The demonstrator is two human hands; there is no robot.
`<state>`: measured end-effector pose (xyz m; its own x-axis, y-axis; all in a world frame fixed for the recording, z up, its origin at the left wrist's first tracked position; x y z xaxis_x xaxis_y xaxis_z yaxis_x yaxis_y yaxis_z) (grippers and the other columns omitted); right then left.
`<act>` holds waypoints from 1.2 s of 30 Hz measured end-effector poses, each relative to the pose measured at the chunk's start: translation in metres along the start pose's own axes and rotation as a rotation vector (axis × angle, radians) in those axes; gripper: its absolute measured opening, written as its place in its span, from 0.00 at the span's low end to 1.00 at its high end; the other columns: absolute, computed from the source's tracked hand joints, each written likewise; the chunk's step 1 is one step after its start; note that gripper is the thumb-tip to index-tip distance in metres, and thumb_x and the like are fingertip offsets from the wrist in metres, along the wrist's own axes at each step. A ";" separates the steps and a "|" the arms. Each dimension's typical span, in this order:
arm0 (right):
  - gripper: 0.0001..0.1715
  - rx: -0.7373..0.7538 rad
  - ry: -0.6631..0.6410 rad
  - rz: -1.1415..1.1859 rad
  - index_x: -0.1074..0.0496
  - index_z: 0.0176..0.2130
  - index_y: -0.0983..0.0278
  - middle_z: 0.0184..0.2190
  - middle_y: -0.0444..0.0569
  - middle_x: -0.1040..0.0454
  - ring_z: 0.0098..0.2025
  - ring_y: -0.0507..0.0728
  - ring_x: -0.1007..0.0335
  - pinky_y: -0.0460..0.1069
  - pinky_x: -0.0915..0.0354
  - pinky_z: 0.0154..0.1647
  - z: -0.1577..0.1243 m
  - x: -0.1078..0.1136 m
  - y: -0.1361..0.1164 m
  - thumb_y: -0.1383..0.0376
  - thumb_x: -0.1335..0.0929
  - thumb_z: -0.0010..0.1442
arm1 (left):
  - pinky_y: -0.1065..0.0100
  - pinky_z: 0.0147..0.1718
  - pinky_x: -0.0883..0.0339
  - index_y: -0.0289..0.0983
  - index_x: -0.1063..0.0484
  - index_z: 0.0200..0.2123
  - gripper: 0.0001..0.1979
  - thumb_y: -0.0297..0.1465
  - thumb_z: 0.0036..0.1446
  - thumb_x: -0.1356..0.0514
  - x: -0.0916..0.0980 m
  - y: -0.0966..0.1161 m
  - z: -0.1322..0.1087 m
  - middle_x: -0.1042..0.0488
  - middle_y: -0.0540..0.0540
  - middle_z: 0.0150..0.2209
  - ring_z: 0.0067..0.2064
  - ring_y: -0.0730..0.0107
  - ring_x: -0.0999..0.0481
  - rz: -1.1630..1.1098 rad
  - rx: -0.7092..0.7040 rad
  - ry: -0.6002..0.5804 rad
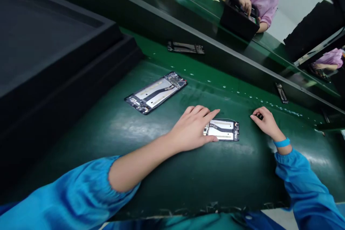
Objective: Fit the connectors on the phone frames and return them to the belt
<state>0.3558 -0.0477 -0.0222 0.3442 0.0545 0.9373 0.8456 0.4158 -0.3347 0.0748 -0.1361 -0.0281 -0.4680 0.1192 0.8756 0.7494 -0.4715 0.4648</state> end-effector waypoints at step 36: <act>0.18 -0.539 -0.712 0.700 0.25 0.26 0.64 0.14 0.40 0.35 0.16 0.49 0.47 0.45 0.51 0.18 -0.049 -0.082 -0.089 0.56 0.31 0.62 | 0.61 0.39 0.46 0.36 0.26 0.33 0.14 0.30 0.69 0.48 -0.017 0.055 0.036 0.28 0.46 0.33 0.39 0.63 0.31 -0.087 -0.228 0.001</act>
<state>0.2729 -0.1336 -0.0740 0.6460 0.6966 0.3122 0.6830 -0.3448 -0.6439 0.1406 -0.1331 -0.0126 -0.5269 0.1669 0.8334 0.5815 -0.6443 0.4967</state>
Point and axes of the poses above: each hand's wrist, its own z-axis towards the middle knuckle, its own x-axis out of the back of the hand, y = z × x, the point moved 10 cm from there along z, towards the middle knuckle
